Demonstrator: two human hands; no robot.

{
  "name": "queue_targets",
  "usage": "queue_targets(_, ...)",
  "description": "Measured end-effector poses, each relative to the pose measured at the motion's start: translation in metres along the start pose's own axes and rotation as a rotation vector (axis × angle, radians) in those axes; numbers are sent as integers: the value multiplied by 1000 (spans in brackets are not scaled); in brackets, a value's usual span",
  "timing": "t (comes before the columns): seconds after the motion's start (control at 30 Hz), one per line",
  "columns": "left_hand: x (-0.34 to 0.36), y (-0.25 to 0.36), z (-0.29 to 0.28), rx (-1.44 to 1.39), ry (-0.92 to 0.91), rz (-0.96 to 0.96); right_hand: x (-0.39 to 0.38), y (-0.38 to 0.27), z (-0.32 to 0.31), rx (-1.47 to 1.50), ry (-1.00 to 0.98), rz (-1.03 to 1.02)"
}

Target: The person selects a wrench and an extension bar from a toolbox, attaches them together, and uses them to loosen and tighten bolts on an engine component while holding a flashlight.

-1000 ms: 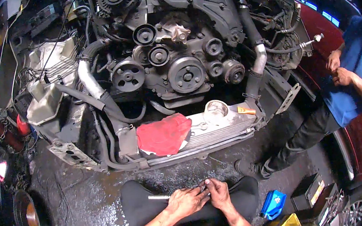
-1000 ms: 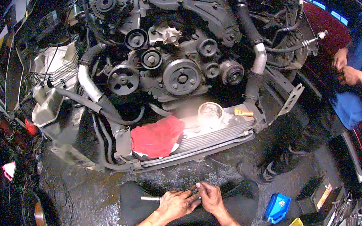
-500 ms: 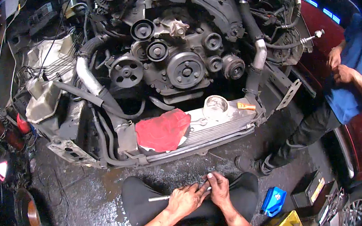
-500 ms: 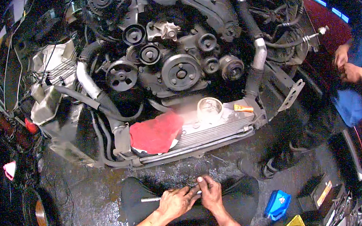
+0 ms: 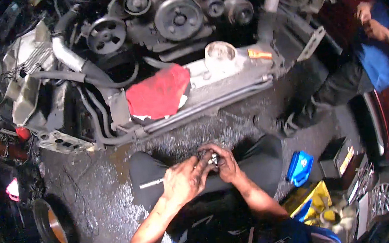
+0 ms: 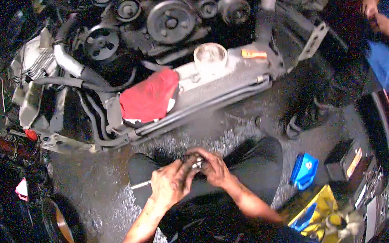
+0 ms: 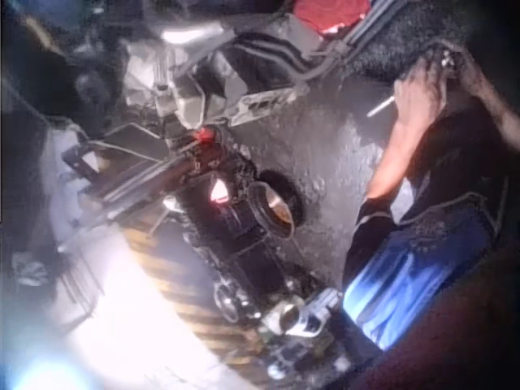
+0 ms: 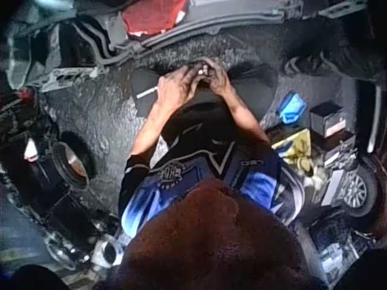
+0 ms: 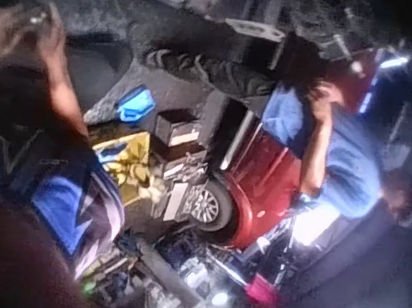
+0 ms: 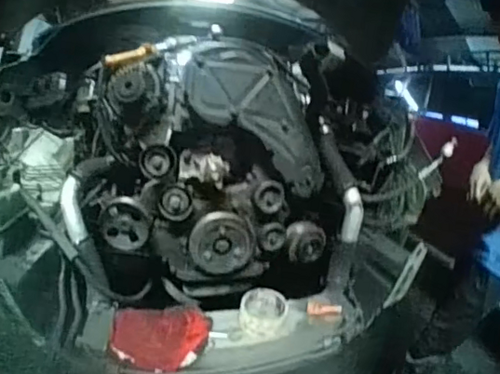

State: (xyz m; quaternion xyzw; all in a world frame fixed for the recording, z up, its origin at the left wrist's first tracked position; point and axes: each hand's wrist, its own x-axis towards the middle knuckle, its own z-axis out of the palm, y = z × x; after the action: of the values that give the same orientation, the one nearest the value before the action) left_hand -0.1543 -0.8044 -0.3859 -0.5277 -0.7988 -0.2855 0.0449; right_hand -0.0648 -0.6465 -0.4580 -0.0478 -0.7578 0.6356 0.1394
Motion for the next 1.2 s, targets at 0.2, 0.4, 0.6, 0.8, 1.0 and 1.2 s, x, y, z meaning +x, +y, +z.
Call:
queue_targets(0.2, -3, 17, -53, -99, 51, -116, -33, 81, 5, -230, 92, -241)
queue_targets(0.4, -28, 22, -89, -121, 560, -169, -26, 62, -13, -202, 280, -202)
queue_targets(0.6, -38, 21, -123, 42, 668, -241, -1, -8, -79, 193, 753, 199)
queue_targets(0.8, -59, 4, -139, 20, 760, -214, -25, -136, -153, 618, 1066, -132)
queue_targets(1.0, -67, -3, -155, -61, 718, -181, -11, -136, -197, 806, 735, -654)
queue_targets(1.2, -90, -4, -164, -34, 732, -234, 112, -150, -80, 1006, 827, -504)
